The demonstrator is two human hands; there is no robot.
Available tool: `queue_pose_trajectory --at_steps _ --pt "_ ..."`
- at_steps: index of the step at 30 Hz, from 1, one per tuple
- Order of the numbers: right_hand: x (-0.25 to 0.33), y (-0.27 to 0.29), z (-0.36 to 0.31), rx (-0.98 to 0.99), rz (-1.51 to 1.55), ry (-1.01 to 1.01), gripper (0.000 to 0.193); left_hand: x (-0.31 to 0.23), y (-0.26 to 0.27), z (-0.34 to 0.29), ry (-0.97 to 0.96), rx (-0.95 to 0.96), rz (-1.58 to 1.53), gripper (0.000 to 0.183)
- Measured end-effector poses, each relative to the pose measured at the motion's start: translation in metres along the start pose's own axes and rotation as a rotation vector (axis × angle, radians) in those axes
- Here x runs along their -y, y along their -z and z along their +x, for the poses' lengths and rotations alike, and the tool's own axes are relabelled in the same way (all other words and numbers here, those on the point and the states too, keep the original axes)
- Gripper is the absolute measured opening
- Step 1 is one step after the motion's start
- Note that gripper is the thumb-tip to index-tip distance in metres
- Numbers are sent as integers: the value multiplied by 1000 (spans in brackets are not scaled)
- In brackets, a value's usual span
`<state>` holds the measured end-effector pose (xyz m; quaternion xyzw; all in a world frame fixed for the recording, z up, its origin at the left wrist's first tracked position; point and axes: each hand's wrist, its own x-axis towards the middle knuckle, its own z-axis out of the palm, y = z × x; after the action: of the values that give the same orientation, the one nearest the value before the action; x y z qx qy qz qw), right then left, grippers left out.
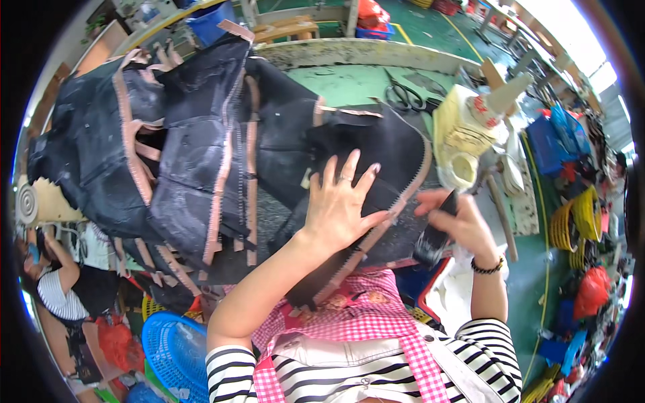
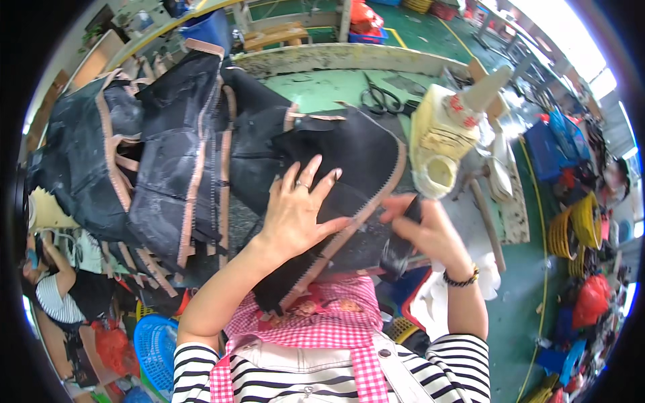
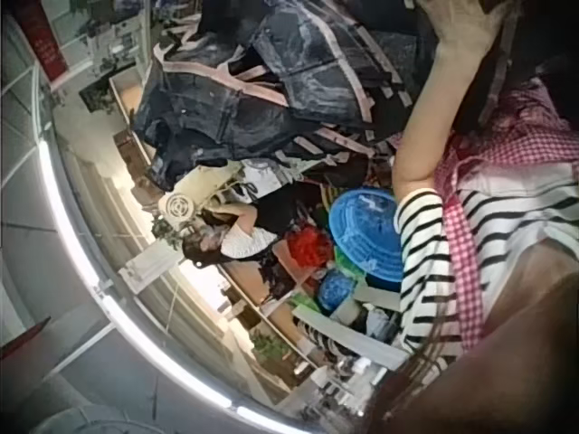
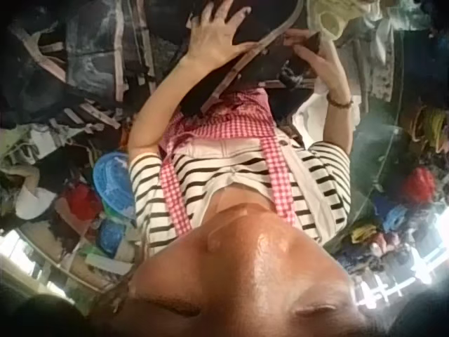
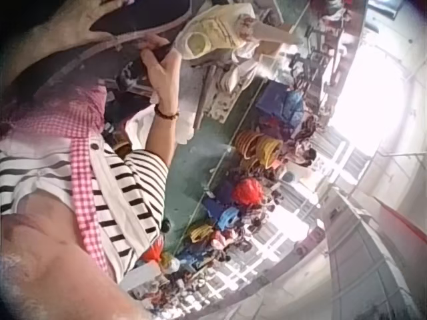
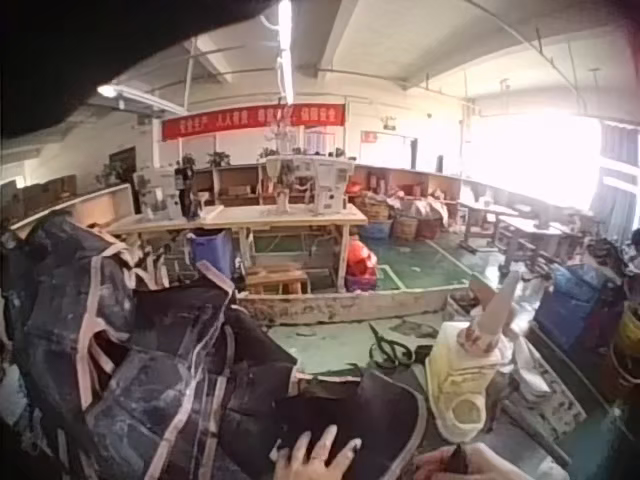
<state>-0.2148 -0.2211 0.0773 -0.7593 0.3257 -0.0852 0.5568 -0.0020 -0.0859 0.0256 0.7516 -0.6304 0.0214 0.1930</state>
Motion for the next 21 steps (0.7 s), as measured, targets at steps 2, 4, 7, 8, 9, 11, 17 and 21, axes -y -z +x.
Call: queue_pose_trajectory --at_steps 2,4,7,8,9,11,17,21 --pt "-1 34 -3 -237 62 113 25 -2 -30 -10 -6 56 114 77" --pt "-1 64 -5 -502 9 60 22 2 -36 -18 -10 48 101 74" --pt "-11 97 -2 -731 -268 164 25 11 -14 -29 -46 164 68 65" --pt "-20 106 0 -763 -339 220 25 14 -5 -35 -59 198 68 64" --pt "-19 102 5 -771 -371 224 26 20 7 -43 -71 242 52 64" --pt "-37 94 19 -780 -491 320 24 29 28 -52 -77 321 -12 64" --pt "-60 68 34 -804 -662 285 28 34 7 -21 208 -37 -289 76" --pt "-32 68 6 -730 -397 123 31 34 -16 -3 438 -107 -347 89"
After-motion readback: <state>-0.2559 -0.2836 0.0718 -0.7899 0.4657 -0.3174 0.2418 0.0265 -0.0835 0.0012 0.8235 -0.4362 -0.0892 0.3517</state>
